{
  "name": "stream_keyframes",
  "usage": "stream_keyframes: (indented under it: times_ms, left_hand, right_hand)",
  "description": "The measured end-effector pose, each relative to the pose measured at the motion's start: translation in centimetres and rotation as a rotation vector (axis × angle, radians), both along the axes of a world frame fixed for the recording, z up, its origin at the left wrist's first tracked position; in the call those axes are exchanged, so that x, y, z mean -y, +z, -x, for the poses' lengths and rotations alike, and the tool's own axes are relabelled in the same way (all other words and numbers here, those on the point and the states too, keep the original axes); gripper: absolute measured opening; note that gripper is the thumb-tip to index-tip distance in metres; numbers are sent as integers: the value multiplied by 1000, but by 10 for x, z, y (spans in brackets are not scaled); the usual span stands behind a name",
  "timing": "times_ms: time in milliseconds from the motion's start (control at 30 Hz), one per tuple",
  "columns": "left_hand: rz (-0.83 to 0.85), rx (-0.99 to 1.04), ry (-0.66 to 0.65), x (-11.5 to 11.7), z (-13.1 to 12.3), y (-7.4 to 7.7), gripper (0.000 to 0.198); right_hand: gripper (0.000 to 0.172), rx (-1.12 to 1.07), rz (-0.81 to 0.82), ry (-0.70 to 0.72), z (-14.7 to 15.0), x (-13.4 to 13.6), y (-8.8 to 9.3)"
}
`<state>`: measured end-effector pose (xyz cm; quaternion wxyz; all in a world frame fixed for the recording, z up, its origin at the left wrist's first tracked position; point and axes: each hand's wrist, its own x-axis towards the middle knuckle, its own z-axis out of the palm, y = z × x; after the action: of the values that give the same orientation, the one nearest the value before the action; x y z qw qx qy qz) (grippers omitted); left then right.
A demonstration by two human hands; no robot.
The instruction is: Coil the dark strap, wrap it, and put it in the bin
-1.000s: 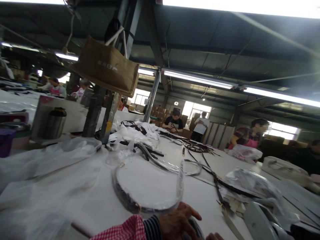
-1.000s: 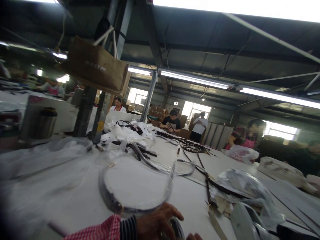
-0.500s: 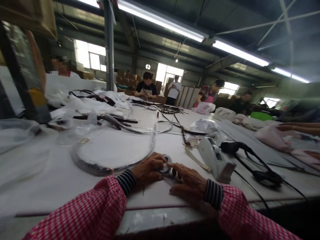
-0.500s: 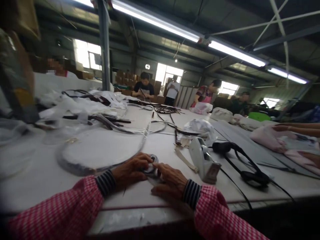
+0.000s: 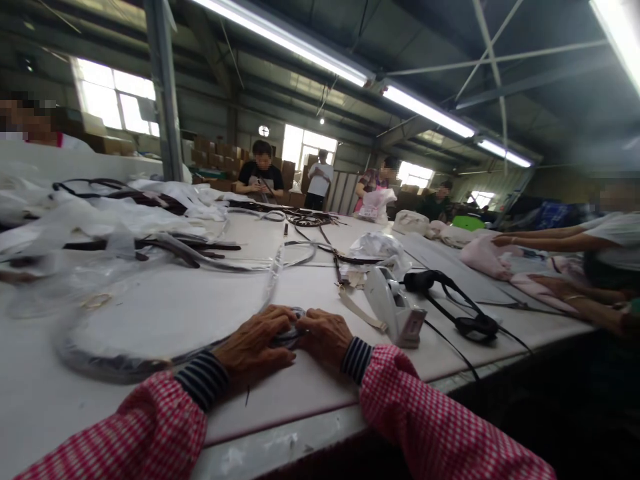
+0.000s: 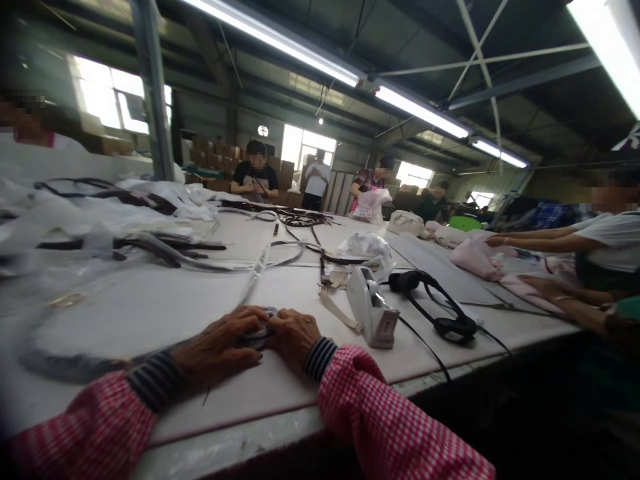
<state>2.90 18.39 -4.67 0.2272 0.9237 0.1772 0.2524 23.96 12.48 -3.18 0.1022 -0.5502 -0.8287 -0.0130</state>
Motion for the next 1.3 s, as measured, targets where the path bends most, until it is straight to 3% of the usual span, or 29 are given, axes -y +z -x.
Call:
stream_keyframes:
  times_ms: [100, 267, 467, 633, 700, 867, 1000, 1100, 1200, 1300]
  left_hand:
    - [-89, 9, 11, 0, -7, -4, 18]
    - [-57, 34, -58, -11, -6, -8, 8]
    - [-60, 37, 9, -9, -8, -10, 13]
    - [-168, -8, 88, 0, -16, -12, 17]
    - [-245, -56, 165, 1, -18, -15, 19]
    - [-265, -128, 253, 2, -20, -18, 19]
    - [-21, 21, 373, 1, -16, -9, 20]
    - [227, 214, 421, 2, -8, 2, 36]
    - [608, 417, 316, 2, -3, 7, 50]
    - [1051, 621, 169, 1, -2, 3, 53]
  right_hand:
    - [26, -71, -31, -31, 3, 6, -5]
    - [48, -111, 35, 60, -17, 5, -6]
    - [25, -268, -29, 50, -12, 2, -19]
    - [34, -416, 21, 83, -24, -3, -20]
    - [33, -376, 58, 31, -42, -4, -12]
    - [19, -131, -104, -348, -94, -2, -2]
    - [21, 47, -109, -494, -111, -6, -16]
    - [29, 127, -103, -509, -111, -13, -27]
    - [25, 171, -111, -519, -112, -18, -29]
    - [19, 184, -142, -527, -116, -19, -29]
